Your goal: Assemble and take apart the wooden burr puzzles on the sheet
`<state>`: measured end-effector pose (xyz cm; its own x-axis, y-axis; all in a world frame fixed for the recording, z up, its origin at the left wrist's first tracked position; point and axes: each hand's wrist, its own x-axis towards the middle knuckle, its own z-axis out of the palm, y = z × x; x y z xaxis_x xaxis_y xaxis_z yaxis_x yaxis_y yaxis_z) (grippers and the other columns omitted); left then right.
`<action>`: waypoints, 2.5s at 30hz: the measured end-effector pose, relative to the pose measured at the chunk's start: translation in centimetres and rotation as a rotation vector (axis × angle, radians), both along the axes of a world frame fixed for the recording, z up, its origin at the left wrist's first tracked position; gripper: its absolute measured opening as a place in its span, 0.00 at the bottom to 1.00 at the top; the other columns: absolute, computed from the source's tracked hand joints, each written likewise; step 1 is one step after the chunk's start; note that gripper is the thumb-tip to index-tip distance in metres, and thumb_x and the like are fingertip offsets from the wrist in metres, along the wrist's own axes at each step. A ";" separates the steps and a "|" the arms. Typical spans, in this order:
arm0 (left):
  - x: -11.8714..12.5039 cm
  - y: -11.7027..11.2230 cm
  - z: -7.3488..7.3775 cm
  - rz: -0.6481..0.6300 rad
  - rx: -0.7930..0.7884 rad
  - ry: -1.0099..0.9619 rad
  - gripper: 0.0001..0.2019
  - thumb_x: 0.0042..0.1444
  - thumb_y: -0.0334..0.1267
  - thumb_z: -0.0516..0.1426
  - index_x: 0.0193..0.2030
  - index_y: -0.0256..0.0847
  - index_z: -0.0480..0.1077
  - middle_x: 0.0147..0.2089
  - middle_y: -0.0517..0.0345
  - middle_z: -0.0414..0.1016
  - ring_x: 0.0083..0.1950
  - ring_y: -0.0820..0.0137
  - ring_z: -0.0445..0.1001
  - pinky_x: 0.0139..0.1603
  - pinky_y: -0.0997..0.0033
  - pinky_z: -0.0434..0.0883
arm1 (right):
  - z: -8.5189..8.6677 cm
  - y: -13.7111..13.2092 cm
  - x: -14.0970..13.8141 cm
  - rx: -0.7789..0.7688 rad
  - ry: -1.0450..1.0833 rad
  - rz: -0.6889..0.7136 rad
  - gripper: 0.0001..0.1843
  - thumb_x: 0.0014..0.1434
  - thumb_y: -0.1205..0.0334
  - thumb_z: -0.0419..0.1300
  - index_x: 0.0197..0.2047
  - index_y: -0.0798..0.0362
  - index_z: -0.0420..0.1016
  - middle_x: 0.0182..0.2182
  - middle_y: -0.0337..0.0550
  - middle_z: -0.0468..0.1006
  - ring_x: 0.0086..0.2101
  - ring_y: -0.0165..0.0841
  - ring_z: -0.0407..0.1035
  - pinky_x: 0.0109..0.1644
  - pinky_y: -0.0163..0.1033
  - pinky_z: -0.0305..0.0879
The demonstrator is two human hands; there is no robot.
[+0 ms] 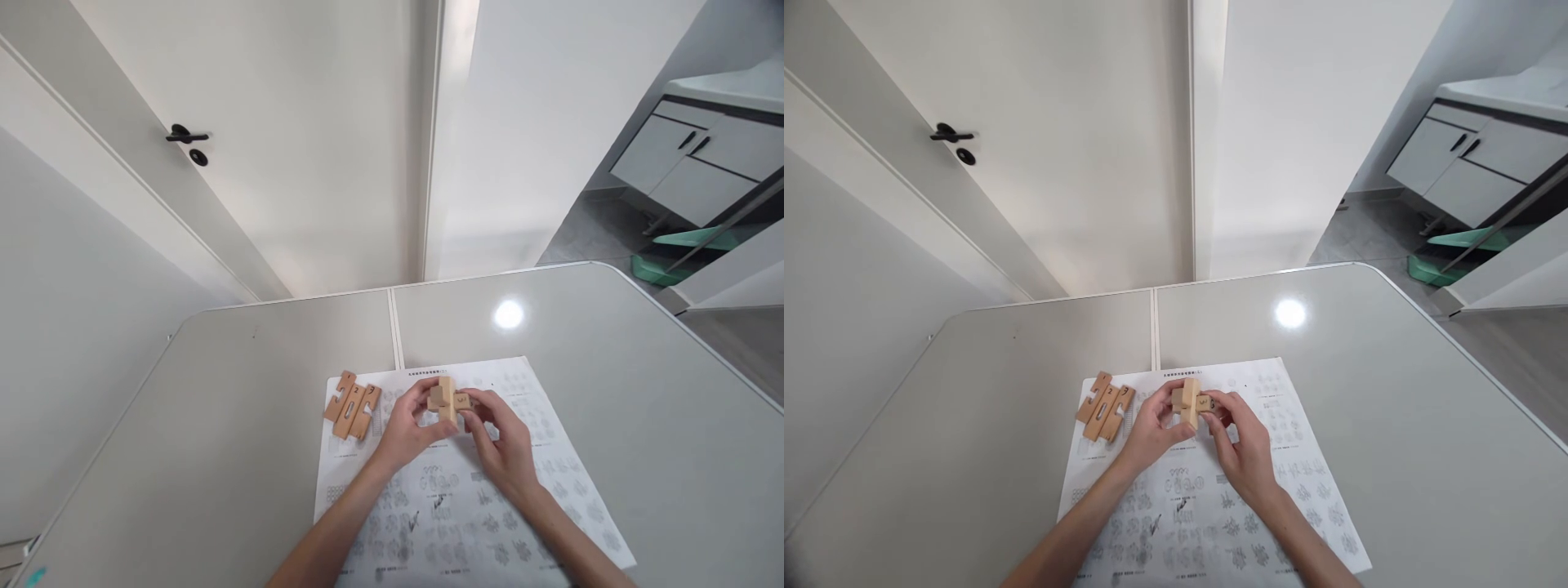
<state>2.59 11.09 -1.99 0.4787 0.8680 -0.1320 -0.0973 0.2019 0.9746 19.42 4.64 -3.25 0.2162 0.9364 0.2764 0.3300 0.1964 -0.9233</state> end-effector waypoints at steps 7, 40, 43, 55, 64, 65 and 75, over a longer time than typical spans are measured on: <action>0.2 0.1 -0.2 0.021 -0.010 -0.064 0.37 0.41 0.55 0.77 0.54 0.41 0.72 0.50 0.50 0.78 0.55 0.58 0.77 0.59 0.61 0.71 | 0.4 0.4 0.1 0.087 -0.045 0.007 0.08 0.73 0.59 0.59 0.53 0.46 0.76 0.47 0.50 0.78 0.41 0.40 0.75 0.37 0.43 0.74; 0.0 0.1 0.3 -0.042 0.157 -0.043 0.37 0.42 0.63 0.74 0.53 0.42 0.75 0.51 0.50 0.74 0.49 0.61 0.73 0.49 0.67 0.71 | -0.1 0.0 -0.7 -0.128 0.091 0.126 0.07 0.64 0.55 0.66 0.40 0.49 0.78 0.28 0.39 0.73 0.26 0.33 0.64 0.25 0.36 0.60; 0.0 0.2 0.4 -0.036 0.196 -0.039 0.38 0.37 0.62 0.76 0.51 0.41 0.77 0.56 0.47 0.74 0.53 0.57 0.74 0.53 0.65 0.72 | 0.1 0.1 -0.6 -0.115 0.082 0.138 0.08 0.63 0.56 0.68 0.37 0.49 0.75 0.28 0.39 0.72 0.26 0.33 0.63 0.27 0.36 0.60; -0.4 -0.2 -0.2 -0.009 0.155 -0.001 0.37 0.41 0.54 0.77 0.57 0.43 0.77 0.53 0.48 0.79 0.53 0.57 0.77 0.53 0.64 0.73 | 0.2 0.4 -0.2 -0.100 0.067 0.230 0.15 0.63 0.56 0.65 0.31 0.48 0.64 0.25 0.34 0.64 0.25 0.31 0.58 0.27 0.34 0.55; -0.3 -0.1 0.3 0.050 0.115 -0.066 0.39 0.46 0.61 0.73 0.60 0.40 0.76 0.54 0.43 0.82 0.57 0.53 0.78 0.59 0.57 0.73 | 0.0 0.1 -1.0 -0.150 -0.001 0.301 0.18 0.63 0.58 0.63 0.28 0.48 0.58 0.23 0.32 0.62 0.23 0.29 0.56 0.25 0.34 0.52; -0.2 -0.1 0.4 0.086 0.095 -0.079 0.38 0.48 0.61 0.72 0.61 0.40 0.75 0.55 0.42 0.82 0.57 0.53 0.78 0.60 0.57 0.74 | 0.0 0.2 -0.7 -0.169 0.024 0.313 0.18 0.64 0.58 0.63 0.28 0.48 0.58 0.23 0.33 0.62 0.23 0.29 0.57 0.26 0.34 0.53; 0.5 -0.3 0.0 0.293 0.190 0.182 0.29 0.60 0.50 0.67 0.65 0.44 0.70 0.63 0.47 0.77 0.61 0.57 0.74 0.66 0.53 0.69 | -1.3 1.8 2.8 -0.283 0.639 0.130 0.18 0.66 0.49 0.64 0.31 0.49 0.64 0.24 0.31 0.59 0.22 0.29 0.50 0.26 0.36 0.47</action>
